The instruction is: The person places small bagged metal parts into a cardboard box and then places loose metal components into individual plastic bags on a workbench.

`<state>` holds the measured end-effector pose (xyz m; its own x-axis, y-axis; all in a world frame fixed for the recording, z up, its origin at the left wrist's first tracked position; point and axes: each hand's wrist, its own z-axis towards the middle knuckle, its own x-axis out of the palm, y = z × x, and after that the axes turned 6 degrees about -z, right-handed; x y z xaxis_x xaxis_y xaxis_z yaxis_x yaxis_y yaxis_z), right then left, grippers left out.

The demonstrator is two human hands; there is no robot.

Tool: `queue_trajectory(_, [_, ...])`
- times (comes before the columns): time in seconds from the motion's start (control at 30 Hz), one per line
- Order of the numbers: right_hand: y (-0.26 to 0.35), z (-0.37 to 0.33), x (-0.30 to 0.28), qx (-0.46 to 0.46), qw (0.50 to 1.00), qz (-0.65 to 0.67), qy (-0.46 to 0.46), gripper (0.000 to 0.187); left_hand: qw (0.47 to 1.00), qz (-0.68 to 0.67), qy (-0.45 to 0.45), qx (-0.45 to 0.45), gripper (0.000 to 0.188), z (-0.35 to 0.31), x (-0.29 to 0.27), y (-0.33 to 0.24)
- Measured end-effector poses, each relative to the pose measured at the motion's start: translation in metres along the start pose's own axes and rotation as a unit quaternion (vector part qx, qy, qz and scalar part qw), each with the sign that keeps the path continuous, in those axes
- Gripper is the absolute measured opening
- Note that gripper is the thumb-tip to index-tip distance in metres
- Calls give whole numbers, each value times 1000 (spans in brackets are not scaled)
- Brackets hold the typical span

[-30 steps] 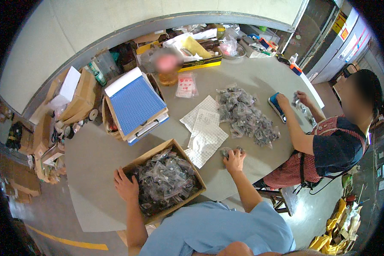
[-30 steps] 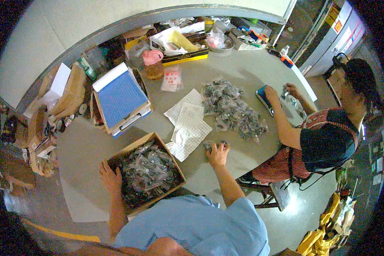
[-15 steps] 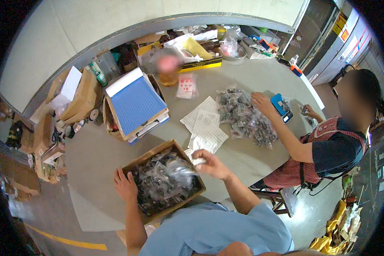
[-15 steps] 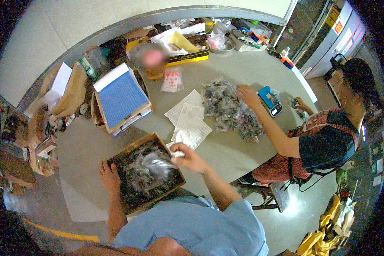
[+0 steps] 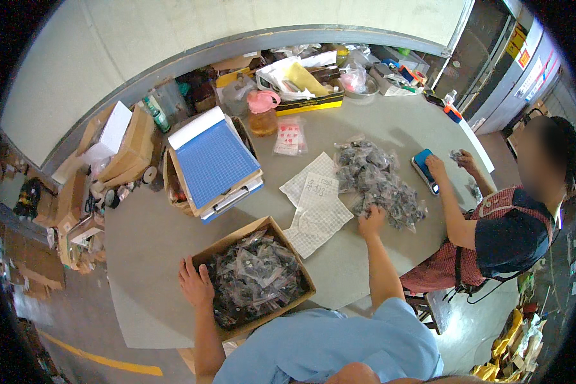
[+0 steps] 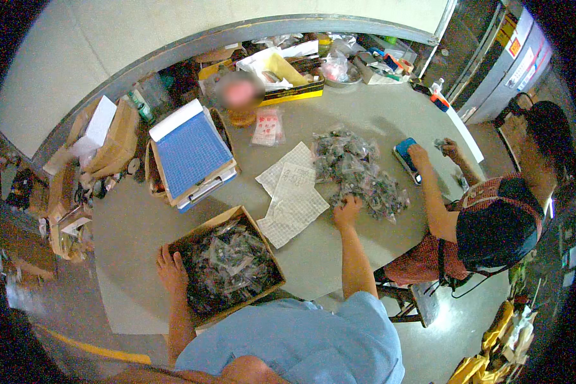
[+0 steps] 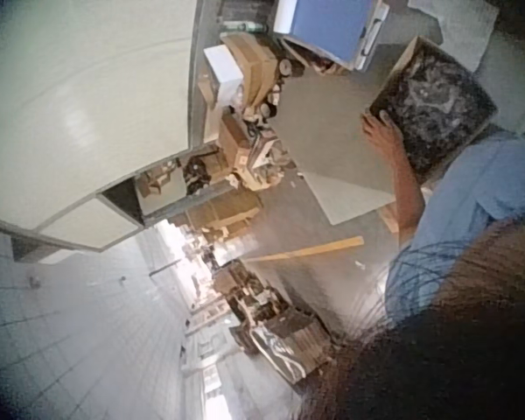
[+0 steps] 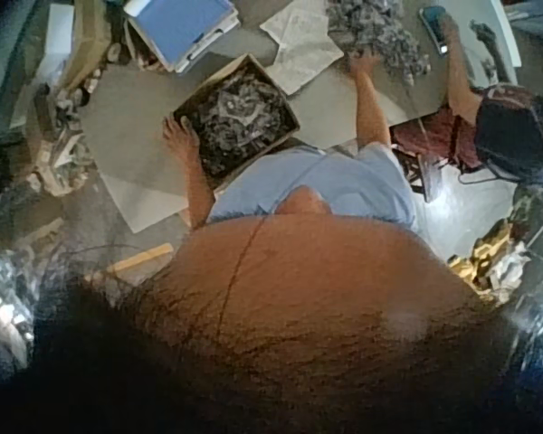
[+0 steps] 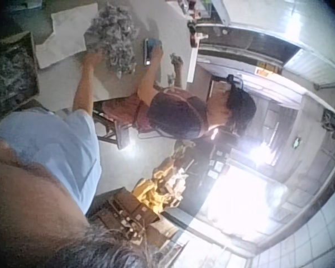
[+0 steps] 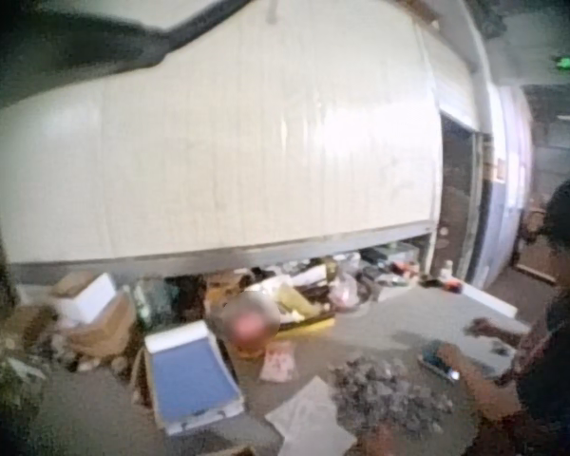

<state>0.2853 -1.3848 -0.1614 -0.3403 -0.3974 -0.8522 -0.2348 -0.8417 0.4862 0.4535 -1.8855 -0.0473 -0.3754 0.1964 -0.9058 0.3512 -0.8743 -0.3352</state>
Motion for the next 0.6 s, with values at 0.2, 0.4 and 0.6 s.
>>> queue_trajectory(0.2, [30, -66, -66, 276, 675, 678, 92, 23, 1000, 16, -5, -7, 54, -2, 1, -4])
queue_trajectory(0.4, [55, -93, -74, 199, 370, 871, 255, 36, 999, 41, 2, -5, 56, 2, -3, -6])
queue_trajectory(0.6, [175, -113, -100, 46, 378, 785, 489, 41, 999, 50, -2, 13, 55, 1, 2, 2])
